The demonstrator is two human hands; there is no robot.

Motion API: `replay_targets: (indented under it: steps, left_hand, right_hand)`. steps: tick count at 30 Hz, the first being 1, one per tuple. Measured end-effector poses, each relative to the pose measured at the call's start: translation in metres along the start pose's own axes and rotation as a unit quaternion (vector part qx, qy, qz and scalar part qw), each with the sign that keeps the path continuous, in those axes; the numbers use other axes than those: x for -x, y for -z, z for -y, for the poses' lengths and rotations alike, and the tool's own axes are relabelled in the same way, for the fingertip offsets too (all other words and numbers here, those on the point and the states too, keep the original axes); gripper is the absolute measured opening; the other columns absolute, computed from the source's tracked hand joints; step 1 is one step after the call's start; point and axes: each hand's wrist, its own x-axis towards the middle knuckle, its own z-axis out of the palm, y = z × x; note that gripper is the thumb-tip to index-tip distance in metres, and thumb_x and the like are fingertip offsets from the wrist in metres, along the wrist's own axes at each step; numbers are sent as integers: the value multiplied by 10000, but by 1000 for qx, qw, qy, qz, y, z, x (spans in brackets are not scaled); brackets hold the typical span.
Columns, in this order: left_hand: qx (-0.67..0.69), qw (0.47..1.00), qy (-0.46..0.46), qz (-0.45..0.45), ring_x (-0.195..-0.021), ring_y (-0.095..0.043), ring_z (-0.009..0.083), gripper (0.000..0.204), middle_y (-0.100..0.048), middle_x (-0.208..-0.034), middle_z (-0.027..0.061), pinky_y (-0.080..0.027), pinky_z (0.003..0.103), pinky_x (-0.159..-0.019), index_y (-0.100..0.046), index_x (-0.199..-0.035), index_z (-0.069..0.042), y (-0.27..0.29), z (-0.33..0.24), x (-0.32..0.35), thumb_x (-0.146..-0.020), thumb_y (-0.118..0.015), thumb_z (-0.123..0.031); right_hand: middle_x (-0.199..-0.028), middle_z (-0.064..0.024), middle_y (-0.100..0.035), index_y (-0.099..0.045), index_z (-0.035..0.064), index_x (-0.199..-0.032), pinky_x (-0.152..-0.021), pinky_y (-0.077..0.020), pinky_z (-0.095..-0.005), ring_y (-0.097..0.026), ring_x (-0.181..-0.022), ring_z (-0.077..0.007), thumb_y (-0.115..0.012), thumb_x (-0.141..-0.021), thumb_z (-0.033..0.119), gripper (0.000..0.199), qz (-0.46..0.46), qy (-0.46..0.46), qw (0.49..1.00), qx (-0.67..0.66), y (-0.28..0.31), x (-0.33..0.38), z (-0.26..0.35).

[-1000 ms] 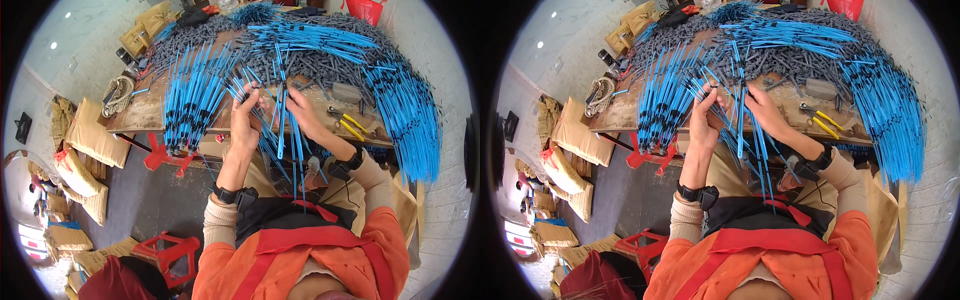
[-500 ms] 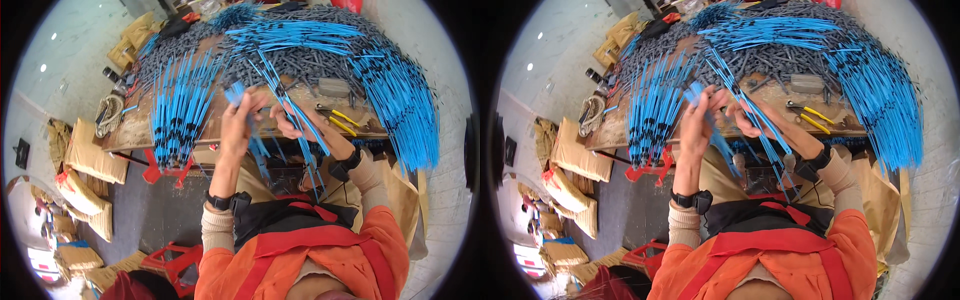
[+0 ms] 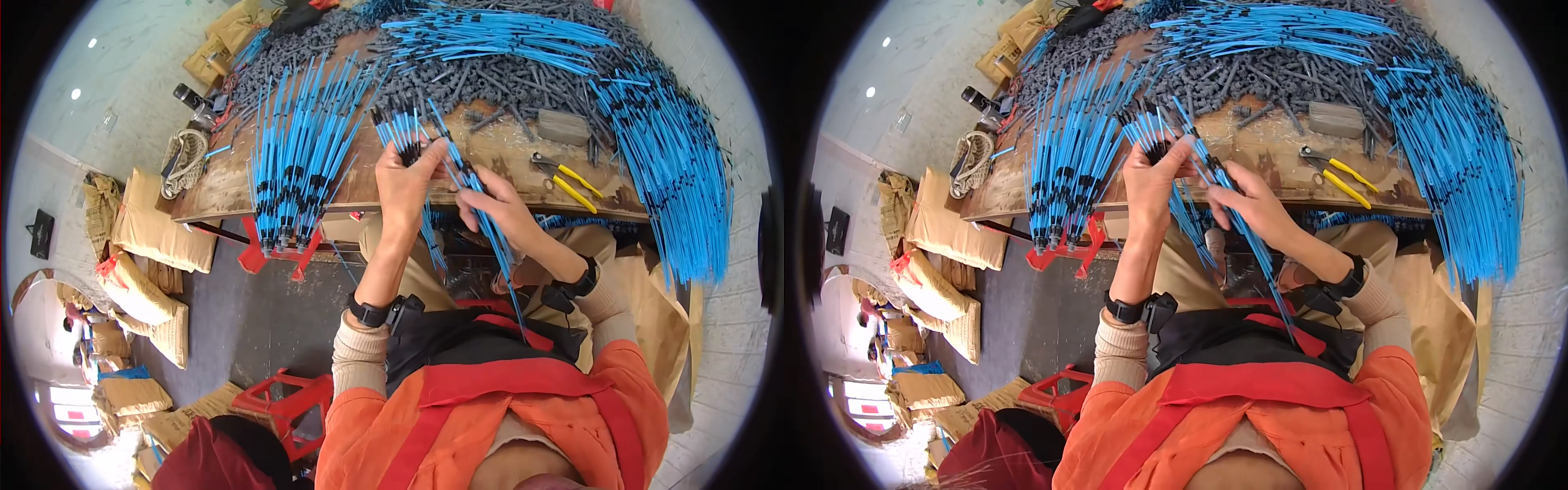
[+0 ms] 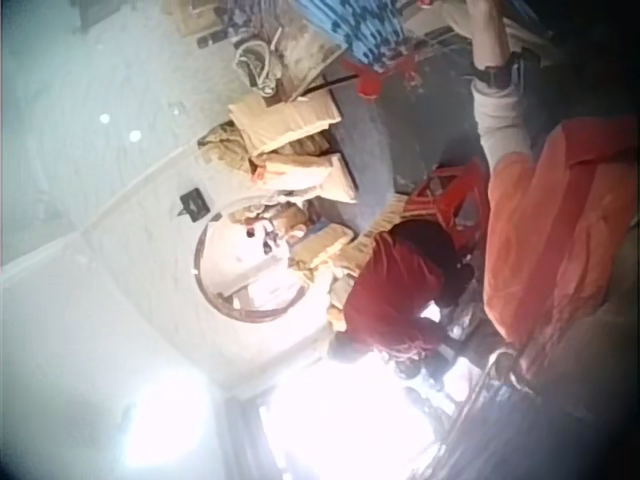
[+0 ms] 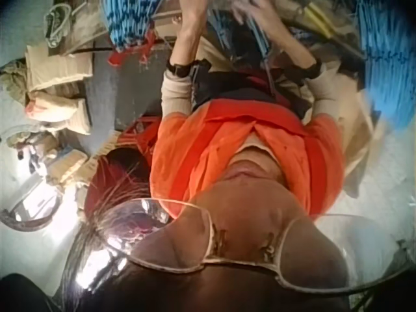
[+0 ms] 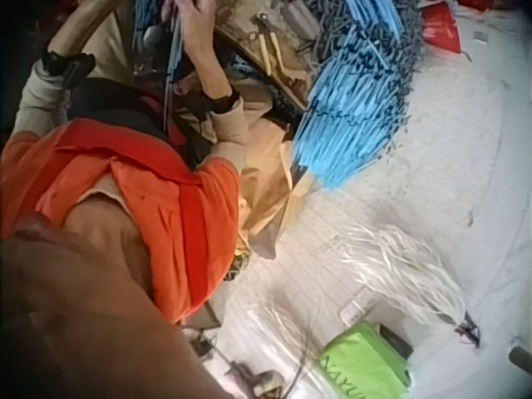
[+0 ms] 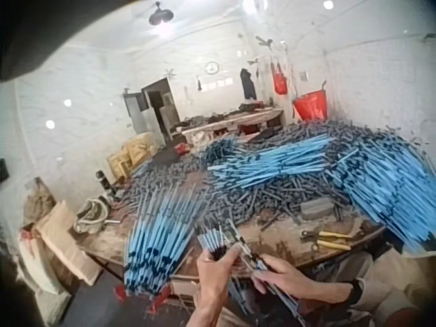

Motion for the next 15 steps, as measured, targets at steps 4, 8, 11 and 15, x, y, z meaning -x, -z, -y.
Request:
replay_targets:
  steps: [4, 8, 11, 15]
  left_hand:
    - [47, 998, 13, 27, -602, -619, 123, 139, -639, -724, 40, -506, 253, -579, -581, -980, -57, 1, 3, -4, -887, -683, -70]
    - [109, 992, 56, 43, -631, -619, 126, 121, -635, -751, 45, -494, 249, -591, -576, -997, -64, -4, 1, -6, -904, -653, -63]
    - [135, 986, 88, 38, -640, -609, 124, 108, -631, -770, 41, -472, 243, -579, -583, -1000, -67, -6, 1, -6, -911, -644, -71]
    - [175, 976, 71, 109, -637, -588, 116, 133, -629, -778, 31, -450, 250, -548, -595, -1036, -74, 8, 6, -20, -915, -646, -99]
  right_hand:
    - [-838, -59, -594, -514, 5, -1162, -624, -482, -274, -577, -692, -127, -466, -1016, 158, 217, -47, 62, 989, 126, -1, -2, 3]
    - [-850, -65, -597, -517, 2, -1157, -659, -495, -280, -581, -707, -135, -458, -1021, 170, 224, -63, 77, 969, 227, 4, 0, 11]
    - [-830, -54, -579, -515, 0, -1167, -647, -483, -270, -567, -689, -125, -474, -1014, 170, 232, -64, 92, 957, 267, 14, 1, 12]
    - [-885, -51, -555, -504, -18, -1218, -673, -454, -258, -532, -717, -105, -478, -1018, 237, 325, 45, -24, 998, 25, 26, -1, 6]
